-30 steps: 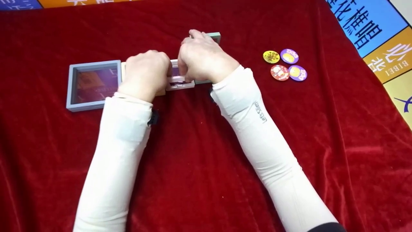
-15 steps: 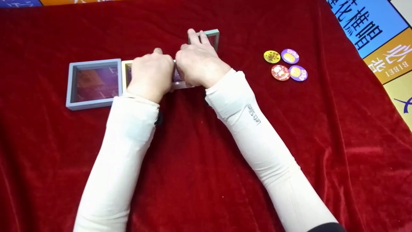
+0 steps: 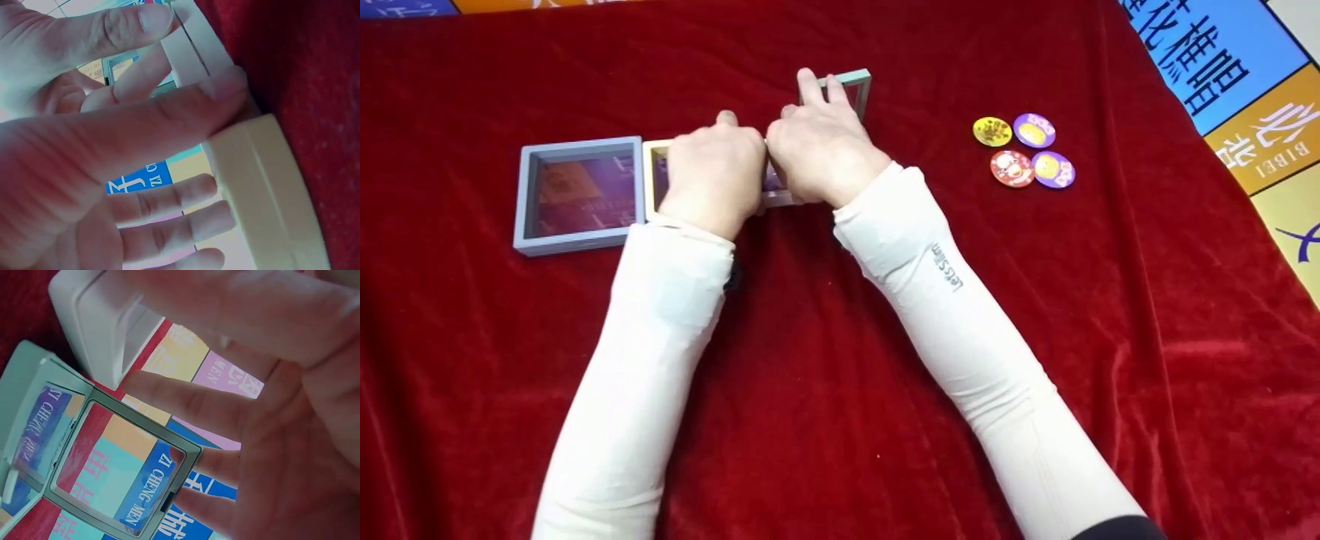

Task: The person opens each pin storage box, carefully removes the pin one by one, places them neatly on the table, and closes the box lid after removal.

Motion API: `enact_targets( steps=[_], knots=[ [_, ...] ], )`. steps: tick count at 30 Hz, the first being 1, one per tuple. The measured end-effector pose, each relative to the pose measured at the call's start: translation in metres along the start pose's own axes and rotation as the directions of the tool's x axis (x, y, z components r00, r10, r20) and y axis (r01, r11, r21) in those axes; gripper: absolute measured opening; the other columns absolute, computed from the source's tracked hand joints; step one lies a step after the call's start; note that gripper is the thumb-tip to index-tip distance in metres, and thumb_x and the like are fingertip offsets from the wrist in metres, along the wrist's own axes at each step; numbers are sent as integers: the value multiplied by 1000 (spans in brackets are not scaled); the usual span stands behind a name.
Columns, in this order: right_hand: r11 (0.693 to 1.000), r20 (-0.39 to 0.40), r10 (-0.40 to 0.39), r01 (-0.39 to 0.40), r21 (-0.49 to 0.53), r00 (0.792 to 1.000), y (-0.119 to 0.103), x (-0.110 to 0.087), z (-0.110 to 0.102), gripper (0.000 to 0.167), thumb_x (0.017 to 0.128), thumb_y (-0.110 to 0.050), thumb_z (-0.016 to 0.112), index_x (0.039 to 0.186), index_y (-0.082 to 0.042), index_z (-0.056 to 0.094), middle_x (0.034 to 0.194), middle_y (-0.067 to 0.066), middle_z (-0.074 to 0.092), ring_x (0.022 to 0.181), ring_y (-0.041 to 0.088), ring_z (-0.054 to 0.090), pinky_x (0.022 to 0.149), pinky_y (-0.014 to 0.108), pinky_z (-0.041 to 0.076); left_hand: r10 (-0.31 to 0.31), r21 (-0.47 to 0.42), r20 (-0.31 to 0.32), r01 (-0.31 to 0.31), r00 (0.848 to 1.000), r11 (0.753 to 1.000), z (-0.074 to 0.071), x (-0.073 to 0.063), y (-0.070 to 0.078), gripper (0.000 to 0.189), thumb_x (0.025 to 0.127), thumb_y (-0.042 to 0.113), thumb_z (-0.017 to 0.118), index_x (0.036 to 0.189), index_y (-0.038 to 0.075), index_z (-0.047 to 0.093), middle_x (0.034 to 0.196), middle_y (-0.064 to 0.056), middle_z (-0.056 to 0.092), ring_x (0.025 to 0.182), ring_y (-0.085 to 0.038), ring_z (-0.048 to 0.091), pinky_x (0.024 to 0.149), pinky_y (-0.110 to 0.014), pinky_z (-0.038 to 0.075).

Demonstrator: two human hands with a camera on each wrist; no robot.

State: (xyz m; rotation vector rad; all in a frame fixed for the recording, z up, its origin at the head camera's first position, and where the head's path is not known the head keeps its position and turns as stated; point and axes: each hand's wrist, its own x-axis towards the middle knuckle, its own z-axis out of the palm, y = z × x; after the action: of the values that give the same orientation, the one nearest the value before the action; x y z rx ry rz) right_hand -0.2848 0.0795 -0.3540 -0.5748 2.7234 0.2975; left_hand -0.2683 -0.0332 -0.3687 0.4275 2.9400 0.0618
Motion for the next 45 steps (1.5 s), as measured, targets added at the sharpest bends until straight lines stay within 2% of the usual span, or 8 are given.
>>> enact_targets(
  steps=[8,13,17,21,26,34,41,45],
  knots=[
    [999,-7,-20,21,27,1000,2,-2,-2,39,79,-22,71,115,-9,65,142,16,46,146,42,3,118,59,7,6,0,-7,-6,1000,1000,0,-1,1,44,73,14,73,115,1,64,119,-21,56,98,-43,63,80,-56,51],
    [972,-215,-108,148,180,971,17,-7,-6,26,78,-16,69,103,-13,71,123,14,59,133,35,37,113,48,27,6,1,18,-6,1000,1000,-2,-1,1,50,71,16,76,117,2,63,121,-21,54,100,-44,62,81,-57,50],
    [931,-353,-76,194,311,933,36,-11,-11,36,86,-13,60,120,-18,65,133,9,56,129,25,46,111,36,33,11,10,27,-11,1000,1000,-4,0,2,50,71,16,75,117,1,62,123,-21,53,101,-44,62,82,-56,50],
    [919,-323,38,94,384,946,59,-14,-11,42,92,-14,52,134,-17,55,141,7,51,134,21,43,114,34,30,9,6,32,-10,999,1000,-4,1,2,51,71,17,77,117,1,62,123,-21,53,101,-44,63,82,-56,51],
    [888,-248,164,-33,459,955,77,-18,-6,35,95,-20,50,128,-21,61,127,0,63,117,16,54,105,33,39,6,1,56,-6,998,1000,-4,1,2,54,71,20,80,118,1,61,126,-21,51,102,-44,62,83,-56,50],
    [882,-279,198,-46,470,940,78,-18,-5,26,92,-19,54,112,-23,70,97,-2,70,91,13,54,86,29,42,7,-4,47,-7,999,1000,-4,1,0,52,70,19,79,117,1,62,124,-21,51,100,-44,63,81,-56,51],
    [875,-298,240,-73,479,924,80,-11,-3,23,93,-20,57,109,-23,73,107,-7,73,104,11,58,93,30,44,12,0,58,-12,998,1000,-4,2,0,54,72,21,79,118,2,61,126,-21,50,102,-44,63,82,-56,51],
    [856,-338,270,-64,514,901,82,-8,1,21,93,-20,58,106,-18,73,101,-3,73,94,9,58,87,25,45,16,0,53,-16,998,1000,-4,2,2,53,71,20,80,117,2,62,124,-21,51,100,-43,63,82,-56,51]
  ],
)
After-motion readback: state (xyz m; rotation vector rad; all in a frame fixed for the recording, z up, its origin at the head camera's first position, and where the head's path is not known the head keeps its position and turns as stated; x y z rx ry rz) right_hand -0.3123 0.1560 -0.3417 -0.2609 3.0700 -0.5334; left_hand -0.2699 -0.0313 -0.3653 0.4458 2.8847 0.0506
